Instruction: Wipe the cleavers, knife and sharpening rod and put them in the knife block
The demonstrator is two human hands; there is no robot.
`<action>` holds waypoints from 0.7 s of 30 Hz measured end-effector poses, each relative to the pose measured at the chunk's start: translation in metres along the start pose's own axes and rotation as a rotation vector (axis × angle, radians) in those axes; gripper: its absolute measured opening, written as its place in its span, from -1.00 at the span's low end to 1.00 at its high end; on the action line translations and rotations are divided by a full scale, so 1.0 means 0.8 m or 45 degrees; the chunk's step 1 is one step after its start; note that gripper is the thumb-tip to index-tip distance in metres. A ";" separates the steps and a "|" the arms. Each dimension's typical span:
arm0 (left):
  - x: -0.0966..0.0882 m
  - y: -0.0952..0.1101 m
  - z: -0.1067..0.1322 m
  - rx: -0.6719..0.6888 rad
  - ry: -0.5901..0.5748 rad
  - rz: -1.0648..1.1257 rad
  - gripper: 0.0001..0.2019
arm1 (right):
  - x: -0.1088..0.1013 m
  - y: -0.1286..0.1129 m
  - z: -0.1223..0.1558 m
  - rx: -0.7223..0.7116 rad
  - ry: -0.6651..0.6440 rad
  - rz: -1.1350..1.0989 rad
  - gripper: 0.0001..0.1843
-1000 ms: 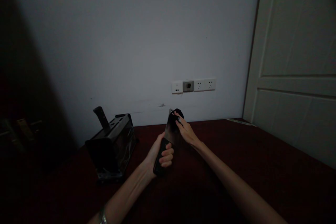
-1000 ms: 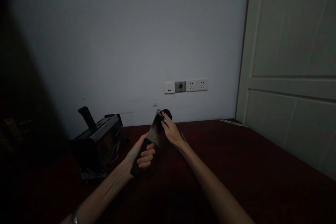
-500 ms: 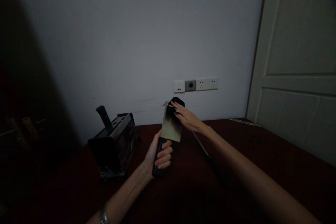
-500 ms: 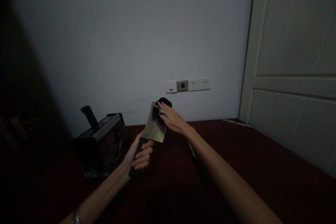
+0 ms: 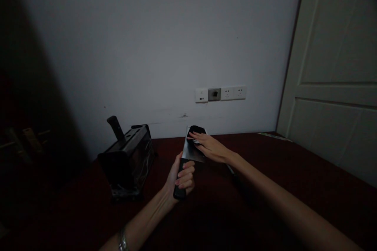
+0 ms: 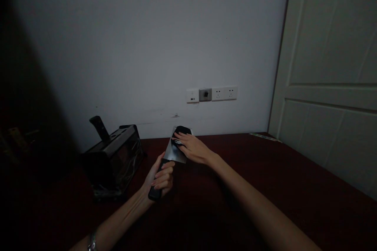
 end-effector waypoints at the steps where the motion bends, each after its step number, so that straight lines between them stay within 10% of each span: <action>1: -0.003 0.000 -0.001 0.004 0.015 0.003 -0.56 | 0.001 -0.003 0.004 -0.008 -0.005 -0.018 -0.55; 21: -0.028 0.006 0.019 0.056 0.161 0.022 -0.54 | -0.002 -0.094 0.043 -0.058 -0.143 -0.374 -0.65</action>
Point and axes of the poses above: each hand's wrist, its own z-axis away from the middle knuckle, its own x-axis out of the palm, y = z × x, the point moved 5 cm from there along -z, towards the middle knuckle, and after that the axes turned 7 degrees about x, right-handed, at the moved point
